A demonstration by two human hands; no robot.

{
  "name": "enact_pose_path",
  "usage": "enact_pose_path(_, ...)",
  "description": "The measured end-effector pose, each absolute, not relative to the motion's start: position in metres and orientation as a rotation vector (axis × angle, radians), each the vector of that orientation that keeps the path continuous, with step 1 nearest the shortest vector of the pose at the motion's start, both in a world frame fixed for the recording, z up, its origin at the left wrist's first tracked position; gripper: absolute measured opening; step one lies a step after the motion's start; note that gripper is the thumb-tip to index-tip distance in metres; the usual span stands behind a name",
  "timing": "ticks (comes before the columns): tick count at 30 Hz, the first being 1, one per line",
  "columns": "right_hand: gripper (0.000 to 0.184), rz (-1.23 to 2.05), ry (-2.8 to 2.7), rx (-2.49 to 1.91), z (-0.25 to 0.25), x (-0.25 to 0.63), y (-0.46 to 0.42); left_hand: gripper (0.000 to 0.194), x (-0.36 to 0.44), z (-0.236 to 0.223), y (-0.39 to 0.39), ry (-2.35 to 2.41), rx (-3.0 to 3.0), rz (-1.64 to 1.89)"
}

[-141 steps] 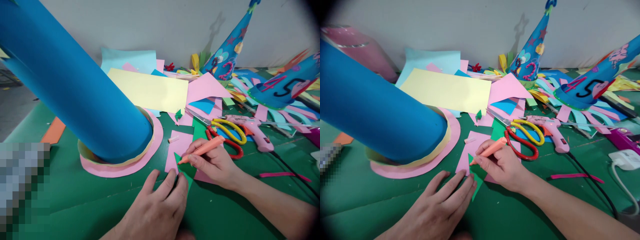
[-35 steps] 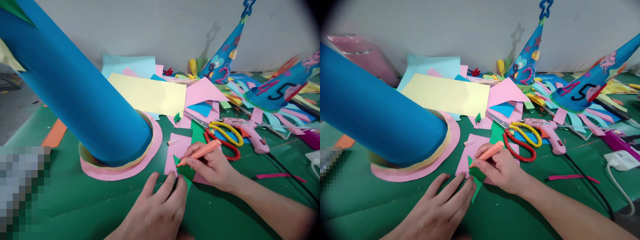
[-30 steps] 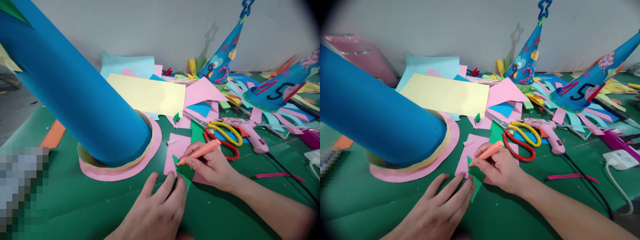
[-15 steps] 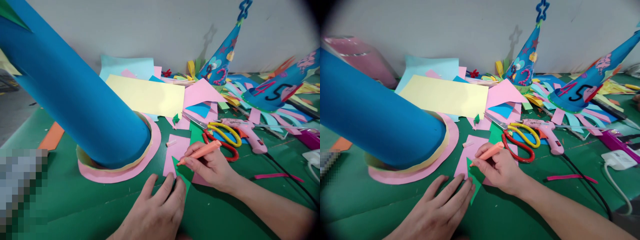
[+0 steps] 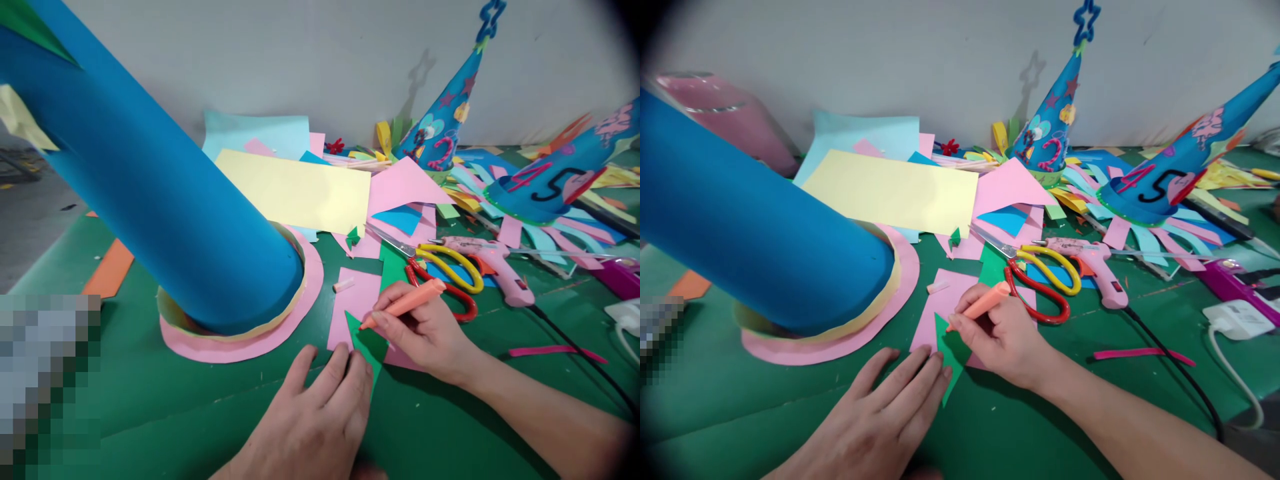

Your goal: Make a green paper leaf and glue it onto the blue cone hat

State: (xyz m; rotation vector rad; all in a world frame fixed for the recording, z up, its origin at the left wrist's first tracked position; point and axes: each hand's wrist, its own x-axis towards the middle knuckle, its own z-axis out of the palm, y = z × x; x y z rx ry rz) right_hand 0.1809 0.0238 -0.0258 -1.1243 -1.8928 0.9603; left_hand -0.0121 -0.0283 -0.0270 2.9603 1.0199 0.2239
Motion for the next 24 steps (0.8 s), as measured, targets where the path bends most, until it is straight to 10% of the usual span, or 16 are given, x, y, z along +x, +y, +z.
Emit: enact_pose_path(24,0.007,1.041,-1.877,-1.133,-0.025,0.182,0.024,0.051,-0.013,-0.011,-0.03,0.988,2.934,0.061)
